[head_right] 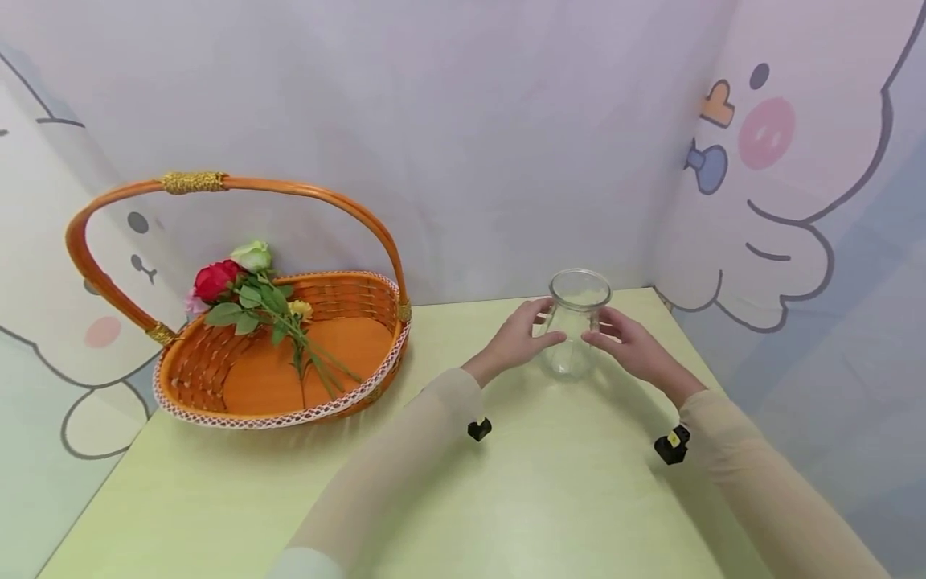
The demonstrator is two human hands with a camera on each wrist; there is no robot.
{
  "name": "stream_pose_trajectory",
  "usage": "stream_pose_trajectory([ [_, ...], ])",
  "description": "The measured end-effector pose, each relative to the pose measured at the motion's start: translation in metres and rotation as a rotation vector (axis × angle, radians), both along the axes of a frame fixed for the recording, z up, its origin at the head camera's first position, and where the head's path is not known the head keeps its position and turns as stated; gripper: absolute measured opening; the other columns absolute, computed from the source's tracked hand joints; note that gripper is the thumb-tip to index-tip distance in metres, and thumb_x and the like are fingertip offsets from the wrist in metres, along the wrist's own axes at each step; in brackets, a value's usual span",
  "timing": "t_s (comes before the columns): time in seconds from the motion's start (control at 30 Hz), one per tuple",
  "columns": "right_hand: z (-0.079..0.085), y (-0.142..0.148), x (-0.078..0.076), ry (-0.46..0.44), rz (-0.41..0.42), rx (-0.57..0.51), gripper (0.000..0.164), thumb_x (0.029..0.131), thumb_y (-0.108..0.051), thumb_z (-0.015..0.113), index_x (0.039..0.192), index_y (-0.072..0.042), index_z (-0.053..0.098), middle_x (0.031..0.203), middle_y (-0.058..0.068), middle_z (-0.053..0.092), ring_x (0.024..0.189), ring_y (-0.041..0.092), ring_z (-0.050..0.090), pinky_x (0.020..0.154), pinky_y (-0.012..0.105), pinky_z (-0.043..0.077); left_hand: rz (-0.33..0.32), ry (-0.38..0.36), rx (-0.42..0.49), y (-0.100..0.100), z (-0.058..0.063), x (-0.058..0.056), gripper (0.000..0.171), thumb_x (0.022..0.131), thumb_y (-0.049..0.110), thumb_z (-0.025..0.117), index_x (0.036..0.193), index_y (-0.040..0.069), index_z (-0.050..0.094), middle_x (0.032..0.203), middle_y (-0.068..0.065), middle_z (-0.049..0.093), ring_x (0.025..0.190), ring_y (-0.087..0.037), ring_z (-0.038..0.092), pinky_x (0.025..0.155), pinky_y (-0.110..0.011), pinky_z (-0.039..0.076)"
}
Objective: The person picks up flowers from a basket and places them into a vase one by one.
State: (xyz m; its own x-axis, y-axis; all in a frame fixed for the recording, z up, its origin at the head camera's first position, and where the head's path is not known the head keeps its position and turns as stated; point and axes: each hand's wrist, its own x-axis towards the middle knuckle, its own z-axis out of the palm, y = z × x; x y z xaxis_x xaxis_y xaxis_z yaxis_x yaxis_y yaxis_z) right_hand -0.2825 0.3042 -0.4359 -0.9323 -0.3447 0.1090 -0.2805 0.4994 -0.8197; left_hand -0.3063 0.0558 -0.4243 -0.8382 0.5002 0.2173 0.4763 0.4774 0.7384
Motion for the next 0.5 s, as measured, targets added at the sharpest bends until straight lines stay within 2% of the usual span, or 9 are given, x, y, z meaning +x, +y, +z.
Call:
stream_pose_trajectory([
  [0.07, -0.001, -0.006, -0.001, 0.009, 0.007, 0.009, 0.060, 0.106, -0.022, 0.059, 0.155, -0.001, 0.031, 0.150, 0.027, 0.043, 0.135, 0.048, 0.044, 0.099, 0.034, 0.052, -0.001, -0.009, 0.005, -0.008, 0.000, 0.002, 0.067, 0.098, 0.032, 0.070, 0.154, 0.010, 0.040, 0.145, -0.010, 0.049, 0.126, -0.028, 0.056, 0.099, -0.026, 0.050],
  [0.13, -0.001, -0.014, -0.001, 0.018, 0.014, 0.018, 0.063, 0.105, -0.023, 0.060, 0.156, -0.002, 0.030, 0.150, 0.027, 0.043, 0.136, 0.050, 0.044, 0.102, 0.050, 0.050, -0.001, -0.019, 0.004, -0.017, 0.000, 0.004, 0.066, 0.099, 0.031, 0.070, 0.153, 0.011, 0.040, 0.145, -0.011, 0.048, 0.127, -0.029, 0.055, 0.099, -0.028, 0.050],
  [0.2, 0.000, -0.022, 0.001, 0.024, 0.018, 0.020, 0.065, 0.104, -0.024, 0.062, 0.156, -0.002, 0.030, 0.150, 0.028, 0.043, 0.136, 0.051, 0.043, 0.103, 0.061, 0.045, 0.004, -0.027, 0.004, -0.024, 0.000, 0.007, 0.065, 0.099, 0.031, 0.070, 0.153, 0.011, 0.040, 0.146, -0.011, 0.047, 0.128, -0.029, 0.055, 0.100, -0.028, 0.050],
  [0.3, 0.000, -0.033, 0.004, 0.044, 0.019, 0.033, 0.067, 0.102, -0.024, 0.065, 0.156, -0.002, 0.030, 0.149, 0.028, 0.045, 0.134, 0.052, 0.045, 0.101, 0.065, 0.045, 0.010, -0.029, -0.015, -0.035, 0.000, 0.012, 0.065, 0.099, 0.032, 0.069, 0.153, 0.011, 0.039, 0.146, -0.010, 0.046, 0.128, -0.028, 0.054, 0.101, -0.028, 0.049],
  [0.5, 0.000, -0.052, 0.014, 0.089, 0.019, 0.056, 0.067, 0.100, -0.026, 0.068, 0.154, -0.004, 0.036, 0.144, 0.026, 0.051, 0.129, 0.050, 0.051, 0.097, 0.063, 0.050, 0.016, -0.048, -0.038, -0.054, 0.002, 0.024, 0.066, 0.099, 0.033, 0.069, 0.153, 0.010, 0.037, 0.145, -0.008, 0.045, 0.129, -0.025, 0.053, 0.102, -0.031, 0.049],
])
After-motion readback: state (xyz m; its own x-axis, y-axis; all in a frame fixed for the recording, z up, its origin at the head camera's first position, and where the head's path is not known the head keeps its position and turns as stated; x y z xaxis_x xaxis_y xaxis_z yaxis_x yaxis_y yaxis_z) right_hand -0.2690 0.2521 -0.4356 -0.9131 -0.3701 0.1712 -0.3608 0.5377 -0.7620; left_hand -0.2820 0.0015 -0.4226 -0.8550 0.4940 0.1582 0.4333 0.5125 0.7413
